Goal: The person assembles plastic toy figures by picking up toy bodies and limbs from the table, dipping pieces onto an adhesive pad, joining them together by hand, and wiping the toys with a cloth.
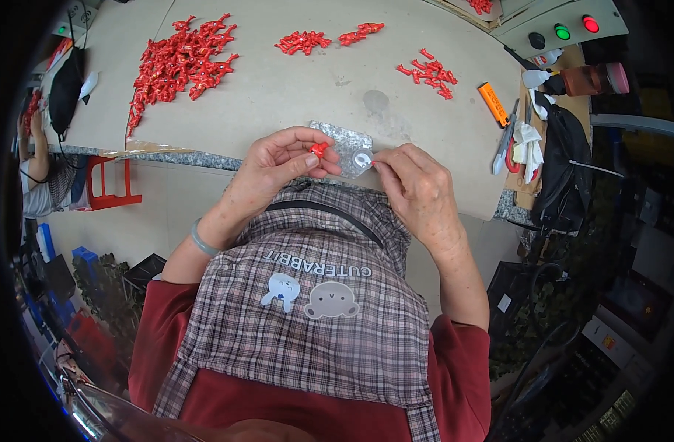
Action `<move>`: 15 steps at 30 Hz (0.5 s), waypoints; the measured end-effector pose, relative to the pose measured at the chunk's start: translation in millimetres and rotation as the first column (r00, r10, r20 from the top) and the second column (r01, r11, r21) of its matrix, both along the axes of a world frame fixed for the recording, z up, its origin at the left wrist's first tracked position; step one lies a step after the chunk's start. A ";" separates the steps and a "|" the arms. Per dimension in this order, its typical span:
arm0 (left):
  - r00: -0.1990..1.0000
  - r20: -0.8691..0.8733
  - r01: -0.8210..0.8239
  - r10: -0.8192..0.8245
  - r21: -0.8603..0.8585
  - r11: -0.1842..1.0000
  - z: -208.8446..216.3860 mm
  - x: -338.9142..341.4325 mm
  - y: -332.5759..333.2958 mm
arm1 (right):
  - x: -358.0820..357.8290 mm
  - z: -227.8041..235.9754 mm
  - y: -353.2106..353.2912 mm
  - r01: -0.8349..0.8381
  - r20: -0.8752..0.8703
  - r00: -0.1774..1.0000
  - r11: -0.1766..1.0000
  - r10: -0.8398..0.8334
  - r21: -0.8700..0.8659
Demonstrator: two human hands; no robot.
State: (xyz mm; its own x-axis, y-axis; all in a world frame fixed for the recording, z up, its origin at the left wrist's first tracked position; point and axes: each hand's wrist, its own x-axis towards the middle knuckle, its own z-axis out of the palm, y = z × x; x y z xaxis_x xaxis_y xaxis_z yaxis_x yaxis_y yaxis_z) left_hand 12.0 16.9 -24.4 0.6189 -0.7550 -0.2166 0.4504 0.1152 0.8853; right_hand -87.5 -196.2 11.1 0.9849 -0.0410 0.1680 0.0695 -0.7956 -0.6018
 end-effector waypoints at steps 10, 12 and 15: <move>0.998 -0.036 0.055 -0.054 0.027 0.998 7.6 2.0 1.3 | 2.4 0.5 3.1 -0.069 0.089 0.993 0.992 0.078 -0.104; 0.998 -0.008 0.065 -0.065 0.064 0.996 8.1 2.0 1.8 | 1.1 0.7 1.5 -0.047 0.067 0.996 0.995 0.053 -0.085; 0.998 -0.036 0.050 -0.048 0.036 0.998 6.9 0.0 0.4 | 1.6 8.1 4.6 0.036 -0.009 0.999 0.998 -0.036 0.049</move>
